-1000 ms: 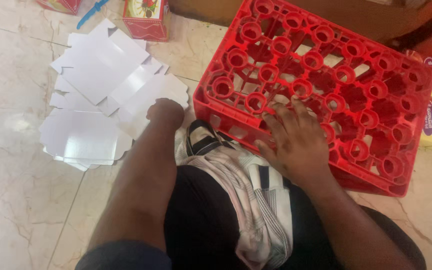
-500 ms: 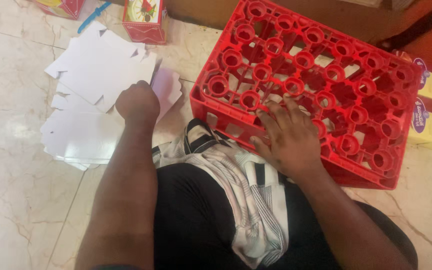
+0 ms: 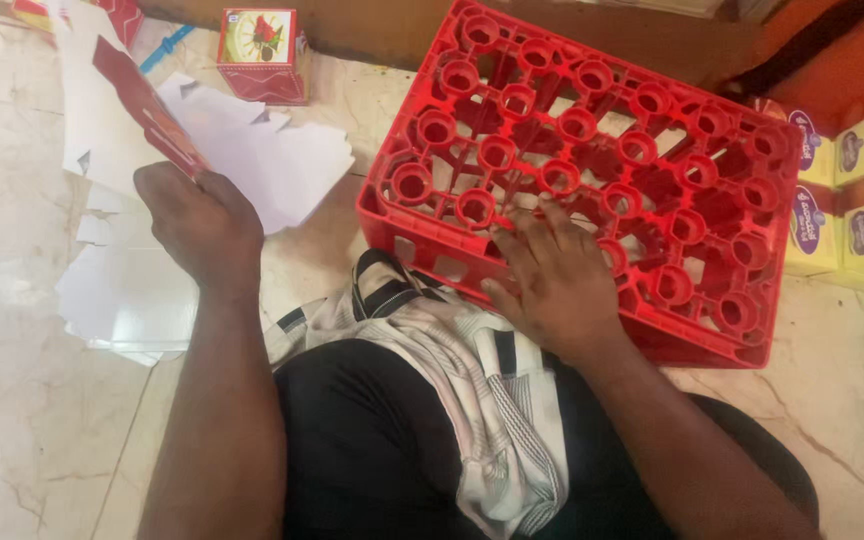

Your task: The person folds a cardboard sheet into a box by hand and places it on a stack of boxes.

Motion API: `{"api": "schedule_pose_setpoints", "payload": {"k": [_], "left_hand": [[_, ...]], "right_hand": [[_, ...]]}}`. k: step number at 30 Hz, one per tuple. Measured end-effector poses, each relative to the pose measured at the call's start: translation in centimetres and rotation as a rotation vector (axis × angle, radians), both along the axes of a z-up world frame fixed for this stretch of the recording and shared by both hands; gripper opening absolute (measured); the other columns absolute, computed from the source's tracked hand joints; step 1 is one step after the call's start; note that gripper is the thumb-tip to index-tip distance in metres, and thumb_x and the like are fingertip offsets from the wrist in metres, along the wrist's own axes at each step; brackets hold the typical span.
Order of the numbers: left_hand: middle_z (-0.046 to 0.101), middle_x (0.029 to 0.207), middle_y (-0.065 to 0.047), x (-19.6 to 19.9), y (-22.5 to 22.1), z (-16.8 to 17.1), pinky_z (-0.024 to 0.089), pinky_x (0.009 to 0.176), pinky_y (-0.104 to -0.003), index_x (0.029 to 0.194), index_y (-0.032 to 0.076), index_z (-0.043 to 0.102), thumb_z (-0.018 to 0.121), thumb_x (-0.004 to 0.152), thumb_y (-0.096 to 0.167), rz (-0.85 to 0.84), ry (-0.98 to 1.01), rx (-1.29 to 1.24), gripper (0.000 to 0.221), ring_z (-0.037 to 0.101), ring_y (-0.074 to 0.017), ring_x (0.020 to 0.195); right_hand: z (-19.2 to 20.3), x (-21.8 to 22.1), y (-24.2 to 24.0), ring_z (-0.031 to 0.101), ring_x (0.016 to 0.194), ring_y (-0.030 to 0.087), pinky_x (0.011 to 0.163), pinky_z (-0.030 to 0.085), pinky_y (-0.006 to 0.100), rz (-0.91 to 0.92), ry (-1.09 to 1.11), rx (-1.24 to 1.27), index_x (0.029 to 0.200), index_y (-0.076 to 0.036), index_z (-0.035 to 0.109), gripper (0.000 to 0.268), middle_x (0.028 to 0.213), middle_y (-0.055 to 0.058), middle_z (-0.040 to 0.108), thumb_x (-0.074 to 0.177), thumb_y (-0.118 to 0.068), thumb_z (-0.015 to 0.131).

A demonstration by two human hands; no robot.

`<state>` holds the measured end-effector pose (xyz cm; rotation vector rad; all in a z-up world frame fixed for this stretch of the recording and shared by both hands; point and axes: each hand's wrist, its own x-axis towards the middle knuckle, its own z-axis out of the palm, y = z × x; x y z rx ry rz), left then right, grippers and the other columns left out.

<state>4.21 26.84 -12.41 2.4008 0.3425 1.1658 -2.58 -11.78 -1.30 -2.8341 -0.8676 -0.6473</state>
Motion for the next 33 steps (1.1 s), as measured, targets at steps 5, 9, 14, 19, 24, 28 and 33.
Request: {"api": "schedule_pose_setpoints", "payload": {"k": [5,9,14,19,24,28,33], "left_hand": [[0.059,0.1,-0.023,-1.2,0.0,1.7,0.05,0.082,-0.057,0.096,0.001,0.053,0.062,0.098,0.009,0.05,0.182,0.125,0.012,0.061,-0.0466,0.092],[0.057,0.106,-0.026,-2.0,-1.8,3.3,0.049,0.088,-0.057,0.108,-0.004,0.053,0.055,0.108,0.003,-0.019,-0.035,0.184,0.008,0.059,-0.0484,0.1],[0.055,0.104,-0.025,-2.5,-1.8,5.2,0.047,0.08,-0.057,0.104,-0.004,0.05,0.054,0.102,0.001,-0.012,-0.079,0.037,0.007,0.059,-0.0474,0.093],[0.054,0.103,-0.024,-2.4,-2.5,6.6,0.048,0.079,-0.056,0.099,-0.001,0.05,0.061,0.098,0.002,0.053,0.079,0.078,0.011,0.057,-0.0465,0.09],[0.054,0.113,-0.025,-3.5,-5.0,9.9,0.049,0.093,-0.053,0.112,-0.003,0.047,0.057,0.107,-0.004,-0.141,-0.192,0.084,0.011,0.057,-0.0435,0.108],[0.061,0.119,-0.023,-4.9,-8.7,13.9,0.053,0.094,-0.046,0.11,-0.002,0.046,0.059,0.11,-0.004,-0.404,-0.322,-0.006,0.013,0.062,-0.0361,0.107],[0.065,0.13,-0.014,-6.5,-17.0,16.0,0.049,0.106,-0.048,0.106,0.007,0.062,0.064,0.084,0.005,-0.779,0.144,0.407,0.022,0.062,-0.0343,0.126]], "right_hand": [[0.3,-0.5,0.0,0.054,0.133,0.036,0.101,0.051,0.051,0.005,0.014,0.031,0.127,-0.008,0.069,0.056,0.137,0.014,0.061,0.083,-0.041,0.077],[-0.2,-0.1,-0.2,0.054,0.133,0.037,0.101,0.05,0.052,0.01,0.001,-0.016,0.126,-0.006,0.069,0.055,0.137,0.014,0.061,0.085,-0.042,0.078],[-0.3,0.0,-0.1,0.054,0.132,0.036,0.102,0.049,0.052,0.004,0.0,0.028,0.126,-0.007,0.07,0.056,0.137,0.014,0.061,0.082,-0.041,0.077],[0.3,-0.3,0.1,0.054,0.132,0.036,0.105,0.048,0.051,0.013,0.008,-0.003,0.123,-0.007,0.07,0.052,0.135,0.014,0.062,0.083,-0.041,0.076],[-0.2,-0.1,0.1,0.055,0.134,0.036,0.105,0.048,0.051,0.002,0.018,-0.011,0.126,-0.007,0.069,0.053,0.134,0.014,0.062,0.086,-0.042,0.075],[0.2,-0.4,-1.1,0.053,0.136,0.037,0.108,0.047,0.054,0.014,0.158,0.15,0.129,-0.007,0.066,0.056,0.139,0.017,0.06,0.09,-0.047,0.071],[2.7,0.0,-3.7,0.064,0.112,0.035,0.088,0.056,0.054,-0.543,0.847,0.709,0.132,-0.009,0.059,0.049,0.128,0.015,0.061,0.091,-0.035,0.07]]}}
